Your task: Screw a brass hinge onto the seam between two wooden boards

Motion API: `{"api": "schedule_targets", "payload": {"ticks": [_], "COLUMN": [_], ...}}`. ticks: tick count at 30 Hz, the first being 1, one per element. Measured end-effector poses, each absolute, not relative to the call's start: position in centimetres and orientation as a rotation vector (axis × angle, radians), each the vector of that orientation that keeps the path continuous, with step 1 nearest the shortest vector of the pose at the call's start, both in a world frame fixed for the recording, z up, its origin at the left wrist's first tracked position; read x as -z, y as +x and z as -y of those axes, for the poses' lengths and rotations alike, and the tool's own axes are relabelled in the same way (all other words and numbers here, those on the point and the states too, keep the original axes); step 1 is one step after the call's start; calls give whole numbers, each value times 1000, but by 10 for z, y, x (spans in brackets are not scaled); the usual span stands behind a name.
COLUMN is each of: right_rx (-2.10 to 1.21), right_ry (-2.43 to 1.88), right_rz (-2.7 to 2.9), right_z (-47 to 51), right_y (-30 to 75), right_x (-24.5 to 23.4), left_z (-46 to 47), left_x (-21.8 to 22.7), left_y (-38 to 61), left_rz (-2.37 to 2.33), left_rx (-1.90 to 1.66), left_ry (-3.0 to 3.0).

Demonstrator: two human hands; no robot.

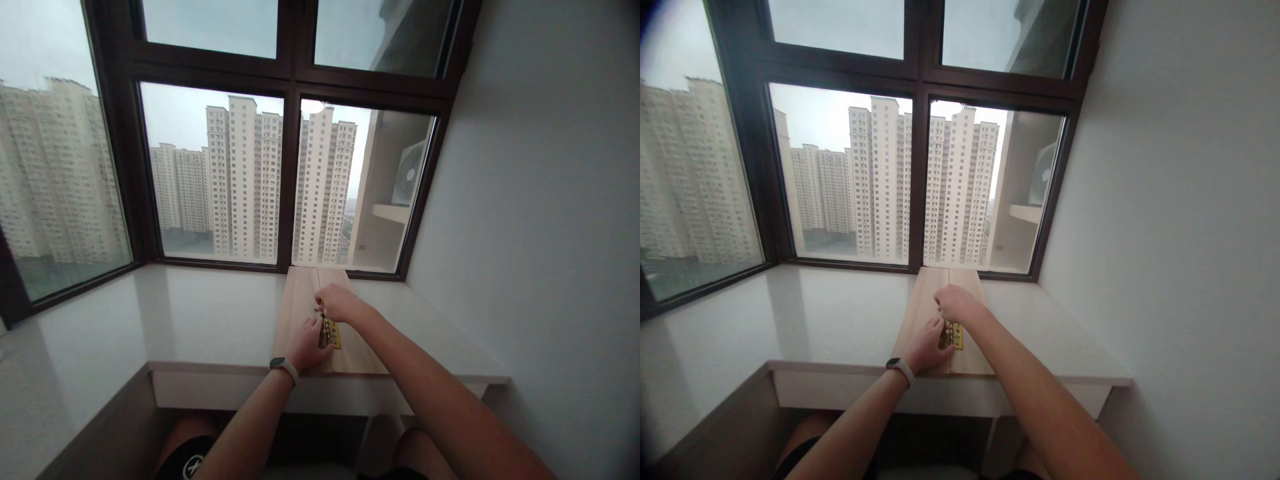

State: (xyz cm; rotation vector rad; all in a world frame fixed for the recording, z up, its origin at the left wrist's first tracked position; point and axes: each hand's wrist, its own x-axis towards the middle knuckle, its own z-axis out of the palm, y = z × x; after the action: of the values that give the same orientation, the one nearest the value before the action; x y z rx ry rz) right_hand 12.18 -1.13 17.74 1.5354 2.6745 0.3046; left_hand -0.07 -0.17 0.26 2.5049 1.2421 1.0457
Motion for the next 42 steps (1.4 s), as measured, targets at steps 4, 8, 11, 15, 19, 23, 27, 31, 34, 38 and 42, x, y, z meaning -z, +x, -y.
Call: {"api": "schedule_targets", "payload": {"ticks": [4,8,11,15,19,23,27,31,34,38,42], "right_rx": [-327,-365,-369,-387,-359,-313,-341,-397,-411,-374,-360], "right_ry": [1649,1713,1605,1381,1361,1460,1553,1639,1745,1684,1462], "right_rz": [-2620,-2610,-2667,-2757,-2766,-2722,-2685,-2639,-2576,-2630,-2740], "right_z": [14,16,17,18,15,12,13,16,16,15,14], "right_y": [115,113,116,126,132,131,125,116,112,117,129], "right_x": [-177,-174,-172,-173,-173,-172,-171,-169,-167,-167,-171], "left_z": [2,2,3,4,4,2,0,0,0,2,2], "left_x": [-3,-4,-5,-7,-5,-3,-2,0,-1,-3,-4], "left_y": [0,0,-1,-1,0,0,-1,0,0,-1,-1], "left_rz": [-1243,-1243,-1245,-1250,-1243,-1236,-1248,-1225,-1226,-1252,-1260], "left_rx": [-1044,-1038,-1033,-1026,-1044,-1062,-1051,-1063,-1065,-1040,-1038], "left_ry": [2499,2505,2510,2503,2504,2514,2513,2510,2505,2506,2507]}}
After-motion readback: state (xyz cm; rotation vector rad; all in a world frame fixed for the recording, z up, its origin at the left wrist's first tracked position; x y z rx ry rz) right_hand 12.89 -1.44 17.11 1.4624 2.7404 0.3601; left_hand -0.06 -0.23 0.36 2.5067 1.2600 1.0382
